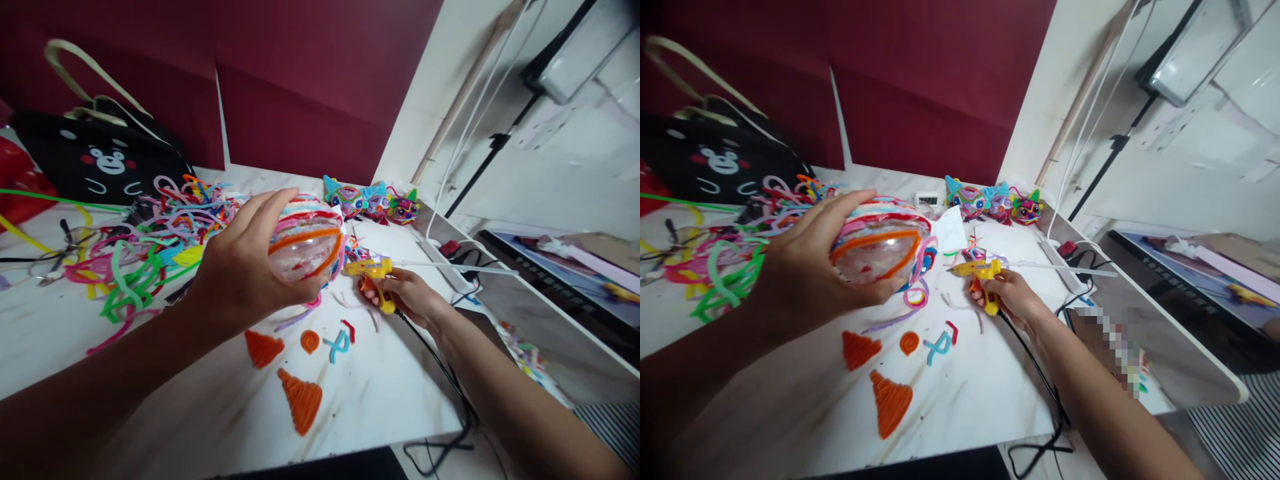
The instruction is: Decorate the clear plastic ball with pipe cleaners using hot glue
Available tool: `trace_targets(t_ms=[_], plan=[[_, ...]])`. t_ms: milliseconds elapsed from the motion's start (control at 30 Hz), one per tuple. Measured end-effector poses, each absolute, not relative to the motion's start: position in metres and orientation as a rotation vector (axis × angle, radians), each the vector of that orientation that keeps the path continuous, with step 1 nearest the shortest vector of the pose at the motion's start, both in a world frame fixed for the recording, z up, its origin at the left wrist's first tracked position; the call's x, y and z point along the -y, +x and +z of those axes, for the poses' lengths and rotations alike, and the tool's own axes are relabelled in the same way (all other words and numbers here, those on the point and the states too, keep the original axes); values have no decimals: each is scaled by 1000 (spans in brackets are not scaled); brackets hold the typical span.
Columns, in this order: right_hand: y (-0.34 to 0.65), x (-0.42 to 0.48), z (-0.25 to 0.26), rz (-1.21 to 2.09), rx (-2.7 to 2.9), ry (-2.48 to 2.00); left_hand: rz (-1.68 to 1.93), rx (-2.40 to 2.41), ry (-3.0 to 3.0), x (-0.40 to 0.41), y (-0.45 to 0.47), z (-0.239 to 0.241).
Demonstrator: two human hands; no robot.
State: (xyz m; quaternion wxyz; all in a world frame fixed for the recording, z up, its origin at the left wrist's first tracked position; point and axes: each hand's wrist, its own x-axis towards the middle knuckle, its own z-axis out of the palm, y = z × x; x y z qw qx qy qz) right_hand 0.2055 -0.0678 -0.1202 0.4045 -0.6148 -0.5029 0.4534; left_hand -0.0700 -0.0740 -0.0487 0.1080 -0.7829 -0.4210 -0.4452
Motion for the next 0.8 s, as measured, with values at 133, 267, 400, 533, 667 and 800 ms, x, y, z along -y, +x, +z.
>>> trace_targets(t_ms=[133, 267, 400, 533, 667, 800], plan=[[224, 58, -121, 723, 1435, -1864, -1406, 1156, -2225, 67, -70, -47], [221, 67, -115, 282, 1680, -1975, -1439, 1207, -2233, 62, -74, -45], [188, 78, -110, 203, 2081, -1732, -1462, 1291, -2226, 64, -79, -38], [148, 66, -107, 220, 2383, -1398, -1470, 1302, -2211, 66, -82, -33], [115, 35, -110, 217, 2587, -1155, -1466, 1309, -2221, 65, -84, -34], [89, 8, -124, 242, 2672, -1065, -1483, 1323, -2229, 64, -86, -35]])
